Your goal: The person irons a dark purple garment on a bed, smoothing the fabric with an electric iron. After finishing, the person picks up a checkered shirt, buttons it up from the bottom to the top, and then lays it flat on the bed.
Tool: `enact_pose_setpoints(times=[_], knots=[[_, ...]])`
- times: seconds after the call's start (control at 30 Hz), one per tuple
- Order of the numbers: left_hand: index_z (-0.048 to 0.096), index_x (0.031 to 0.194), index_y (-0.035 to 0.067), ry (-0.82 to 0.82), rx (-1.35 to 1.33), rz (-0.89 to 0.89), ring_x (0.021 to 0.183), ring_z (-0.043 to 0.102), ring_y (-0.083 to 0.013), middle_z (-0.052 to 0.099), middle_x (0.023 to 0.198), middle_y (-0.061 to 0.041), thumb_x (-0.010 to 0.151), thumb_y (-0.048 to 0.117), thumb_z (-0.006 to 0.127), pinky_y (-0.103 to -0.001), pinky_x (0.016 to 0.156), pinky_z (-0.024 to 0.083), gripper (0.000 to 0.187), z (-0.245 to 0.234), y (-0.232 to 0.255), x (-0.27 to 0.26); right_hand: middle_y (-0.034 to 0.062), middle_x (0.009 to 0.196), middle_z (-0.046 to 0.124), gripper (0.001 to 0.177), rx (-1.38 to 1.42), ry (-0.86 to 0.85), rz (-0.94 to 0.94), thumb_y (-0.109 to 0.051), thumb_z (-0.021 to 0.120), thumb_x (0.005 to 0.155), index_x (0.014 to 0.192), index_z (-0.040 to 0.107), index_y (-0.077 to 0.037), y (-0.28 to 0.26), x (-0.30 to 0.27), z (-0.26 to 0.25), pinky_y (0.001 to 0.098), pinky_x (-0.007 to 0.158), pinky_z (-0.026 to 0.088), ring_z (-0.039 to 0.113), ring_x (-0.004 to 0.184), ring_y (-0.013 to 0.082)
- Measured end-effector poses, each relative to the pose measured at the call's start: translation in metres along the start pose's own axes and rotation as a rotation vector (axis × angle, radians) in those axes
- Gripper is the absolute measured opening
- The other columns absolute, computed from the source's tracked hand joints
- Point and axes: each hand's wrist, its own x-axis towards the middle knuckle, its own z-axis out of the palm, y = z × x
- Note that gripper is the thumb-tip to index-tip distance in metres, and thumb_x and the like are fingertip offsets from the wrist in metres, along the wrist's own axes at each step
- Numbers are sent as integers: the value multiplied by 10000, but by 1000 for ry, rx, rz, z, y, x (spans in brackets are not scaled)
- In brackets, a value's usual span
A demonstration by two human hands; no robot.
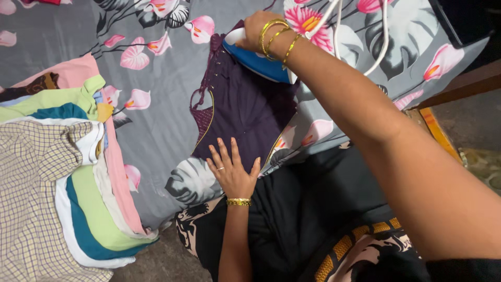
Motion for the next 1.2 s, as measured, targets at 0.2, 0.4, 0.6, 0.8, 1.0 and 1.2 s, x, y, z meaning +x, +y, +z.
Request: enact_pose_setpoints(times=[0.2,0.4,0.6,0.8,1.0,1.2], knots=[[357,1587,122,-30,-26,-15,1537,199,-457,270,1658,-211,867,609,666,-637,1219,170,922,-2,0,0,279,972,731,638,-94,4,-110,-623,666,952,1012,773,3,21,14,19,496,865,557,706,946,441],[339,1594,122,-32,-8,-9,1543,179,-449,249,1668,-206,883,630,650,-629,1221,149,927,-2,-1,0,309,943,717,669,-49,9,74,-620,647,952,1014,744,39,64,6,21,502,824,557,701,922,448],[341,1592,134,-20,-14,-17,1545,170,-436,253,1666,-191,873,629,641,-625,1223,132,923,-1,-1,-1,285,982,731,688,9,-5,168,-623,605,980,1055,742,47,112,-21,2,504,867,556,714,947,425],[338,1598,130,-9,-20,-14,1551,167,-432,248,1674,-192,879,621,642,-617,1228,128,922,1,-1,-1,307,989,718,709,-98,-8,197,-649,593,972,1053,744,38,121,-45,6,512,855,555,696,948,459],[334,1594,122,-3,-28,-4,1551,154,-431,239,1672,-193,888,622,637,-611,1231,122,916,0,-2,-2,306,996,723,685,-62,-12,170,-635,603,967,1069,747,27,137,-75,8,509,881,552,697,975,462],[336,1595,128,-11,-25,-10,1556,142,-418,232,1676,-188,887,621,634,-604,1232,115,912,2,-2,-2,295,1011,723,708,-87,-43,206,-647,607,950,1075,738,38,158,-108,7,511,872,562,703,978,460]])
